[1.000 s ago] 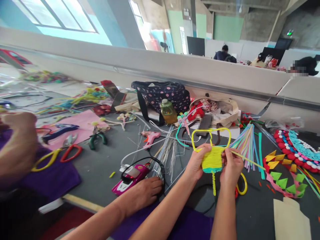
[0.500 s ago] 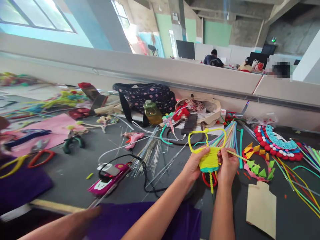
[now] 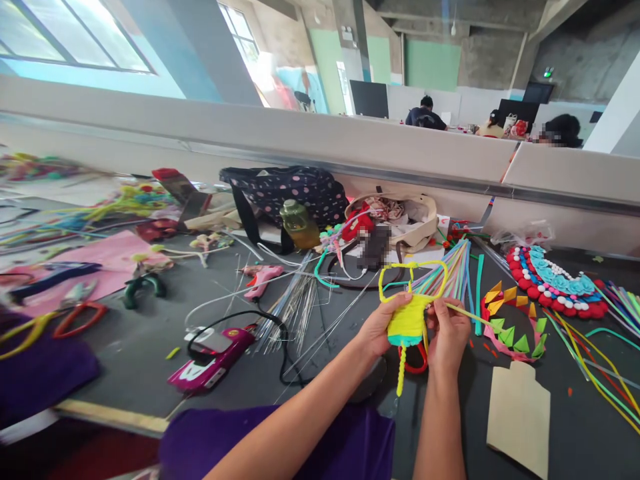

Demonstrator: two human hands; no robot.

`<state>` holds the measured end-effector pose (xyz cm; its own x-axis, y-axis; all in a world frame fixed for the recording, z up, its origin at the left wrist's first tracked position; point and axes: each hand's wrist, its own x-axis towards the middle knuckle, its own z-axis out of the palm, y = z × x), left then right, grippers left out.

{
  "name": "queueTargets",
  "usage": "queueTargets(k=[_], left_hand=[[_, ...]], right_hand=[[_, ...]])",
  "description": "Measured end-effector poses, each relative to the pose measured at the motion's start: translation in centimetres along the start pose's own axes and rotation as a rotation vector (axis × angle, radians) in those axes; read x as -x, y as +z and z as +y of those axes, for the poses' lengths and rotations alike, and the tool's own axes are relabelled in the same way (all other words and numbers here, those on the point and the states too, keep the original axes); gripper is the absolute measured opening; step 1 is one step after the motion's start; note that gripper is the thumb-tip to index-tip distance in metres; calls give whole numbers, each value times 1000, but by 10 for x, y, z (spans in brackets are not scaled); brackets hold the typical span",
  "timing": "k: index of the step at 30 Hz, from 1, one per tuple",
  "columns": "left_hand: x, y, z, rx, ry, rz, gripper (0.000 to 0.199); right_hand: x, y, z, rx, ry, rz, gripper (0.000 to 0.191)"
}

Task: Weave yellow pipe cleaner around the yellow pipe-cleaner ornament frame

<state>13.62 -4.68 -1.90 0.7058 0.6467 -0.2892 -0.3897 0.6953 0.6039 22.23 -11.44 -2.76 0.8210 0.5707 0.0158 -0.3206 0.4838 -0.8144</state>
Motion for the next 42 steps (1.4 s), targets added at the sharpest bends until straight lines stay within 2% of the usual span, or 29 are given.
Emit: queueTargets(k=[8, 14, 17, 20, 25, 30, 35, 38, 42], left_hand=[[10, -14, 18, 46, -79, -69, 17], [19, -39, 38, 34, -74, -48, 13], [23, -53, 54, 43, -66, -49, 18], [27, -66, 71, 34, -22, -49, 23], [33, -87, 91, -27, 129, -36, 17], [36, -107, 110, -73, 219, -11, 25], [31, -121, 122, -110, 180, -12, 32], [26, -125, 121, -117, 182, 3, 37], [23, -128, 118, -150, 209, 59, 34]], right_hand=[[13, 9, 6, -35, 96, -86, 29], [25, 26, 15, 90, 15, -55, 28], [31, 40, 20, 108, -1, -40, 28], [36, 56, 26, 105, 8, -32, 28], [38, 80, 42, 131, 10, -20, 27], [37, 97, 60, 193, -31, -1, 28], [37, 99, 75, 237, -54, -17, 29], [37, 96, 81, 233, -24, -18, 28], [36, 91, 83, 225, -18, -9, 27]])
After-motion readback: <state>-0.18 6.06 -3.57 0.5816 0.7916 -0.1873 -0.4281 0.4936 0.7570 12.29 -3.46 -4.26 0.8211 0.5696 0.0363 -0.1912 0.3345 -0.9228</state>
